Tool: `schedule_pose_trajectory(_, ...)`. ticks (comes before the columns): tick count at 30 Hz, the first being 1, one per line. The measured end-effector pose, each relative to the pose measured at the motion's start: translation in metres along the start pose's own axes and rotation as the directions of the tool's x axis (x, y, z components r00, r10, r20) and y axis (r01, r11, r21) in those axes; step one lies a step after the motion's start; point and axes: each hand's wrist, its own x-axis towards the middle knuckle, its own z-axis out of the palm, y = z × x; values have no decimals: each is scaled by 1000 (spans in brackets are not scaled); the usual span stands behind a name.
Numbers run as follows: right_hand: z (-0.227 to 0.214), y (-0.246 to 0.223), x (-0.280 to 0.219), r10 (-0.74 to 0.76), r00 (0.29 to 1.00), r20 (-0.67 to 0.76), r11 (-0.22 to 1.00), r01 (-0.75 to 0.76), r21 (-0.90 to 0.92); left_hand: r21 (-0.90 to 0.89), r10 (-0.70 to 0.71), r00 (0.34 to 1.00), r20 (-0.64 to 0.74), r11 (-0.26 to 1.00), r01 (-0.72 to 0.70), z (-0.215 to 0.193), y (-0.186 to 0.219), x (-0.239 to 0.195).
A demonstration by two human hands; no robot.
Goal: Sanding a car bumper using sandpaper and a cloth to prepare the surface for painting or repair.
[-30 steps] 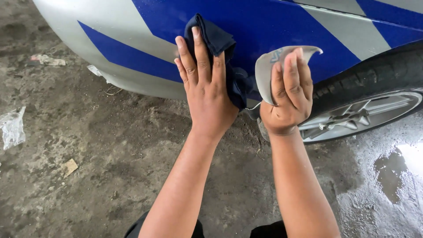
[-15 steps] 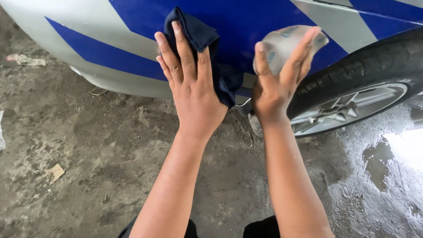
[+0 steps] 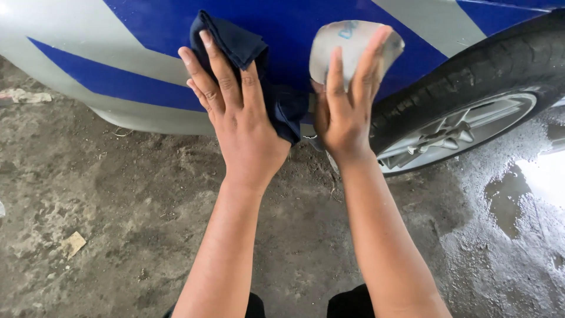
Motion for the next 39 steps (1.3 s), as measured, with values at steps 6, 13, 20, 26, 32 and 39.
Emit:
schedule_pose_trajectory(6,-3,10,-16,291,934,-209,953,-301,-16,22,8,999,36,1000,-9,-3,-1,1)
schedule_pose_trajectory(13,4,-11,-14,161,965,-207,986,-147,82,4,16,998,55,1000,-16,-5,4,2)
schedule_pose_trajectory(20,-2,4,-5,186,957,-224,982,-173,75,46,29,997,67,998,-32,-7,-7,1)
schedule_pose_trajectory(26,-5,11,-5,38,999,18,999,-38,-29,17,22,998,63,1000,-23,-4,-1,4)
schedule_pose_trajectory(32,5,31,-20,248,936,-248,967,-255,4,37,28,997,65,999,-31,-6,-7,3)
schedule_pose_trajectory(39,-10,25,-10,140,976,-166,990,-136,37,97,34,993,109,994,-45,-5,7,6)
